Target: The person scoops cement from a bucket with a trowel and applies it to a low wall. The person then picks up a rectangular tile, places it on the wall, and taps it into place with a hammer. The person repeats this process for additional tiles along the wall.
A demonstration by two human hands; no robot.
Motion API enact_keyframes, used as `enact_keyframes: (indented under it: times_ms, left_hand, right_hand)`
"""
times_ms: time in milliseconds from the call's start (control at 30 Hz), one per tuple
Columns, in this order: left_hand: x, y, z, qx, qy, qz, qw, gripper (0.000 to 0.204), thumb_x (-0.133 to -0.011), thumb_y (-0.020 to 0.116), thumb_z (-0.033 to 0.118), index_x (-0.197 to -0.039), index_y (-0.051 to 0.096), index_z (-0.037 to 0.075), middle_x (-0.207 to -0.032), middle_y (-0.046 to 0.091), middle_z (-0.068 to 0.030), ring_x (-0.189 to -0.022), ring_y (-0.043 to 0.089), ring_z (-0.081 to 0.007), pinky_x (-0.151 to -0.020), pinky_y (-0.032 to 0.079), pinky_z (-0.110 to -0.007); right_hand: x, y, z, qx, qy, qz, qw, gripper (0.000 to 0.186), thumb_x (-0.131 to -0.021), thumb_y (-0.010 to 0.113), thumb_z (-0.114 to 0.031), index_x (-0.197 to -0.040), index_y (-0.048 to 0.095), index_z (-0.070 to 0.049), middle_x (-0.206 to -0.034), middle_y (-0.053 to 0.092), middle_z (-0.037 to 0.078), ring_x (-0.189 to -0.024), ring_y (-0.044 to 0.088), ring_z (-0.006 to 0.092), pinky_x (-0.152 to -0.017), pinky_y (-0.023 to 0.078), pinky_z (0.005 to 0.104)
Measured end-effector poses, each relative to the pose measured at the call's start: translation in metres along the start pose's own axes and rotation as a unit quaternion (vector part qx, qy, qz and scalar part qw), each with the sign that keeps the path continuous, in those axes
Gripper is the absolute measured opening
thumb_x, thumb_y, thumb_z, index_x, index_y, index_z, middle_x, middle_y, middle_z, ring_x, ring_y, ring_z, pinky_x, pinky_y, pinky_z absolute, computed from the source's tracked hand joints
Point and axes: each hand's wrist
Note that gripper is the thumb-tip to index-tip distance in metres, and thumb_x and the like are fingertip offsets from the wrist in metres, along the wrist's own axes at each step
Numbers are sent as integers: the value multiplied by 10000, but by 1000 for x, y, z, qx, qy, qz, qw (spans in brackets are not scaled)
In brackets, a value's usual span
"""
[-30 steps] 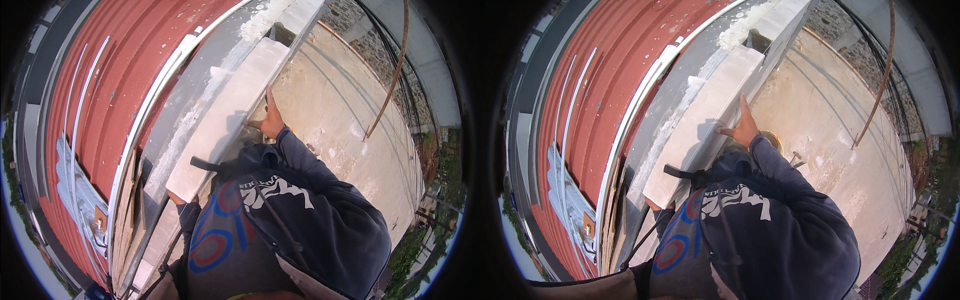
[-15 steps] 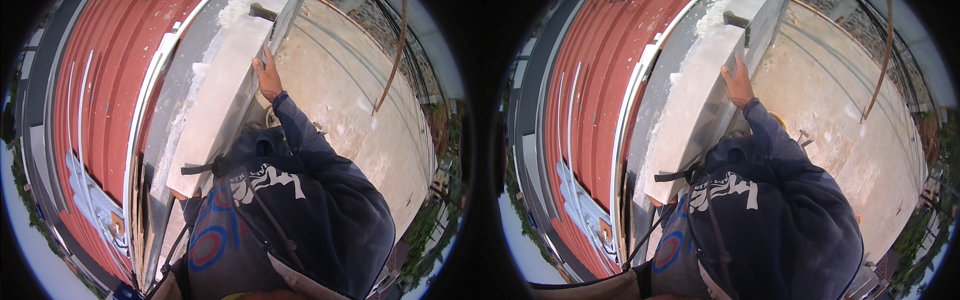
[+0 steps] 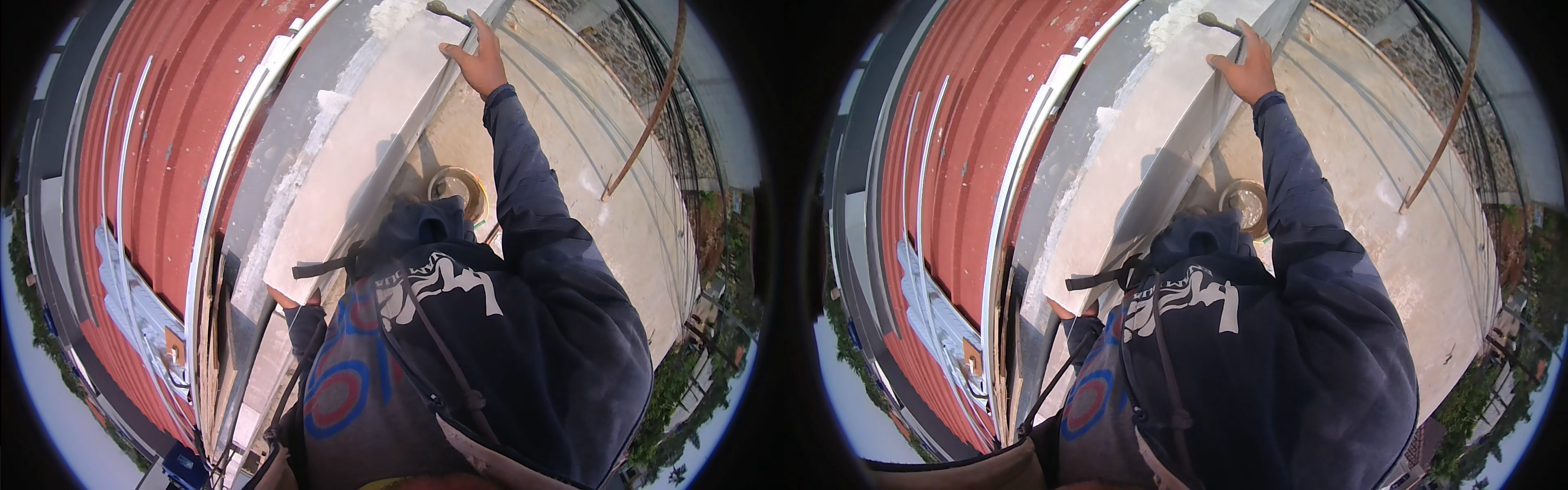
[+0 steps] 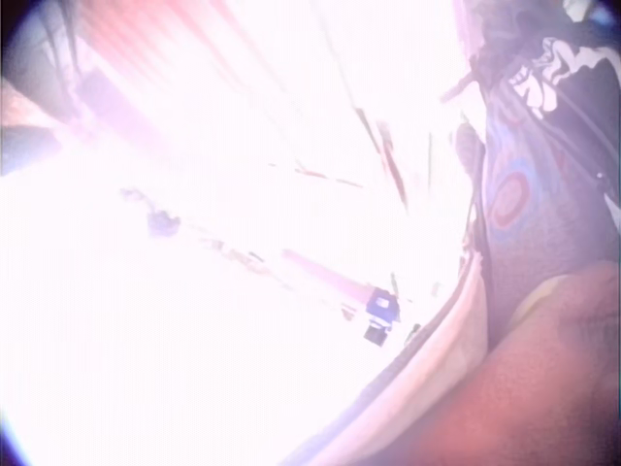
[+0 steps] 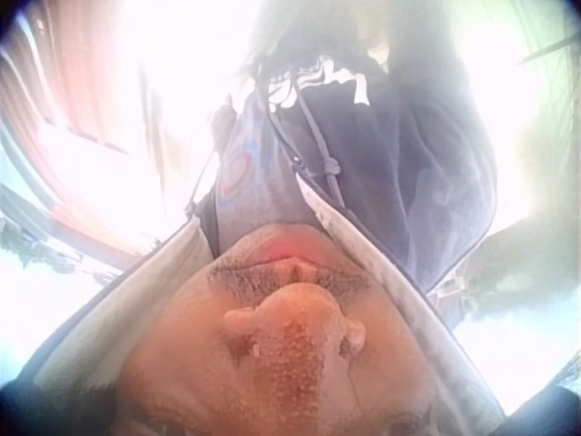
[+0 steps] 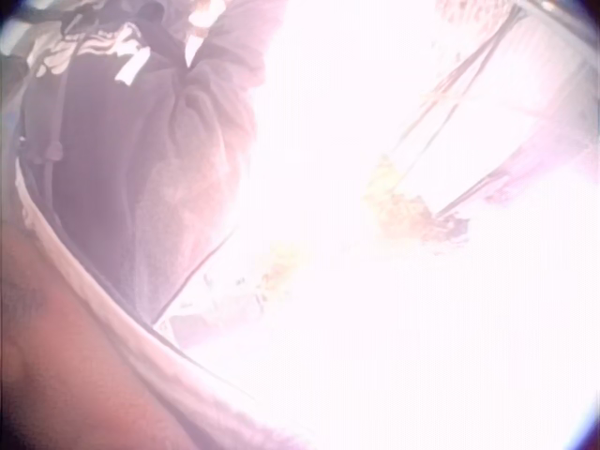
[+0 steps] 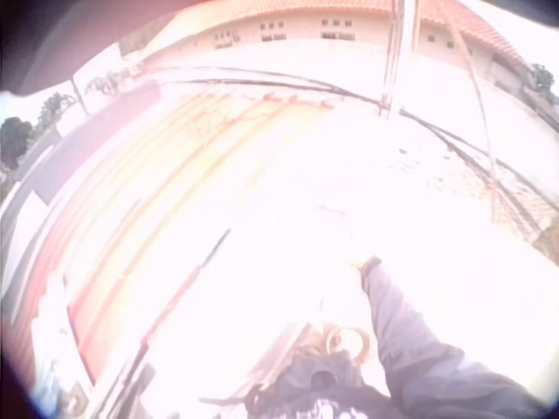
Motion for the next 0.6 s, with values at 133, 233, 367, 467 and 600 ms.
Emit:
enact_keyframes:
  times_ms: [133,233,367,467,600]
  left_hand:
    - [-1,15,-19,236,-90,28,967,361,-893,694,190,-1178,680,-31,-1093,756,-149,-985,747,-291,-827,586,-383]
    - [1,14,-18,407,-181,37,894,342,-963,610,155,-1241,640,-41,-1120,747,-137,-971,750,-273,-790,607,-370]
    - [-1,16,0,562,-260,91,780,326,-1023,519,173,-1237,638,-43,-1128,742,-130,-932,752,-254,-763,617,-368]
    - [0,16,-9,447,-184,45,874,340,-1047,488,216,-1244,636,-19,-1152,733,-123,-978,736,-264,-803,605,-384]
    - [19,16,-48,633,-251,54,731,362,-1070,475,249,-1315,610,20,-1239,714,-96,-1139,686,-247,-969,551,-375]
  right_hand:
    - [-5,0,8,-10,13,-13,1000,891,-811,849,-436,-1556,461,-142,-1518,425,261,-1434,404,413,-1200,358,458]
    - [-5,3,11,-22,14,-18,1000,863,-826,837,-441,-1553,474,-150,-1508,445,254,-1429,416,407,-1198,360,457]
    - [-7,1,5,-44,21,-35,998,839,-845,827,-424,-1552,477,-138,-1515,454,246,-1433,424,393,-1194,366,460]
    - [-6,0,2,-70,32,-44,996,821,-859,818,-411,-1551,479,-129,-1521,461,240,-1435,431,383,-1192,371,462]
    - [-2,-2,5,-128,71,-61,987,797,-878,807,-393,-1551,482,-117,-1528,471,232,-1438,440,370,-1188,377,465]
Point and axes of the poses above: each hand's wrist, its own x-axis away from the middle knuckle, its own y-axis out of the palm, z = x × y
